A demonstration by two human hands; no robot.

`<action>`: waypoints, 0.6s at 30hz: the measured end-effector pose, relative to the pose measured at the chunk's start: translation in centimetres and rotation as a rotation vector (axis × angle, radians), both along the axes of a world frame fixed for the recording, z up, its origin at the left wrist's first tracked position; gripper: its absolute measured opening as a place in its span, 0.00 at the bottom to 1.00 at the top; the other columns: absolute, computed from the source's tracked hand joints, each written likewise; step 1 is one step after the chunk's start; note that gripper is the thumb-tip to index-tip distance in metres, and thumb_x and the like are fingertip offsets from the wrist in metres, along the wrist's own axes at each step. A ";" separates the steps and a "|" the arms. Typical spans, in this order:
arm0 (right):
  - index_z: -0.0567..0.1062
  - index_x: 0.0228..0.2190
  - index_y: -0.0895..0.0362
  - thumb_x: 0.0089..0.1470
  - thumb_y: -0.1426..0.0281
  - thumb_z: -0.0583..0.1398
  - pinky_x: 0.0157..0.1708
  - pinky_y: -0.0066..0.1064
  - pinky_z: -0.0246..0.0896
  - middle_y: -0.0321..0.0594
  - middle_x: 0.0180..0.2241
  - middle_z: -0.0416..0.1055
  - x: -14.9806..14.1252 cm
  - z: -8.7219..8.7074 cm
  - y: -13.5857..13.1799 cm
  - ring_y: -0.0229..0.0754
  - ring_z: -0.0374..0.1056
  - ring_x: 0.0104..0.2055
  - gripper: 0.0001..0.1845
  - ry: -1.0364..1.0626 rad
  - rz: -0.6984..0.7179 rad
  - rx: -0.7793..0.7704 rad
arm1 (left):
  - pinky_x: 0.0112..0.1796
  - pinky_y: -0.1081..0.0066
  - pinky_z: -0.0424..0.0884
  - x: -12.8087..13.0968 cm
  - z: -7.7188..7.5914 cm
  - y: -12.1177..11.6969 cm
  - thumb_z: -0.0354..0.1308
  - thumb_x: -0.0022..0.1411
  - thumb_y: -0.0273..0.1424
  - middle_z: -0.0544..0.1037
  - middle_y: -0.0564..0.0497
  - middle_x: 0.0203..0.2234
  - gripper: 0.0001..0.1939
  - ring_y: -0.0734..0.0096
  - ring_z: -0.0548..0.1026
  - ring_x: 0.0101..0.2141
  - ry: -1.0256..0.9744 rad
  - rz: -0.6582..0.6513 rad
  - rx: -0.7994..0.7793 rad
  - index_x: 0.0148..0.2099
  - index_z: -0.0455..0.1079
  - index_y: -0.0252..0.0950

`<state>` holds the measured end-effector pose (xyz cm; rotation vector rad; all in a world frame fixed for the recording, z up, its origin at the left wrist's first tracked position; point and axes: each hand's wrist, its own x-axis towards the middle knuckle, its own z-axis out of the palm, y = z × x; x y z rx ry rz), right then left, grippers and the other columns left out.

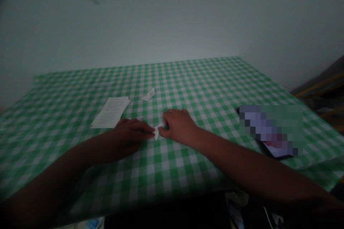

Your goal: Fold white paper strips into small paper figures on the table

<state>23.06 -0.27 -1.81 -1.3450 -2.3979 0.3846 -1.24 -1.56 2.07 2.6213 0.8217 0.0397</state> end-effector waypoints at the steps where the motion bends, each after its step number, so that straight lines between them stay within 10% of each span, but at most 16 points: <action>1: 0.66 0.26 0.55 0.53 0.61 0.64 0.35 0.33 0.48 0.34 0.28 0.67 0.1 0.0 0.2 0.39 0.62 0.32 0.14 0.001 -0.010 0.002 | 0.54 0.53 0.58 0.0 0.0 0.0 0.53 0.57 0.19 0.72 0.51 0.58 0.28 0.57 0.68 0.56 -0.004 -0.003 0.000 0.58 0.69 0.47; 18: 0.74 0.35 0.57 0.58 0.72 0.58 0.37 0.32 0.56 0.39 0.33 0.71 0.5 0.6 0.8 0.40 0.66 0.36 0.05 0.039 0.028 0.009 | 0.53 0.58 0.61 1.8 -1.7 0.0 0.57 0.66 0.30 0.75 0.49 0.45 0.07 0.62 0.72 0.49 -0.162 0.068 0.087 0.46 0.72 0.39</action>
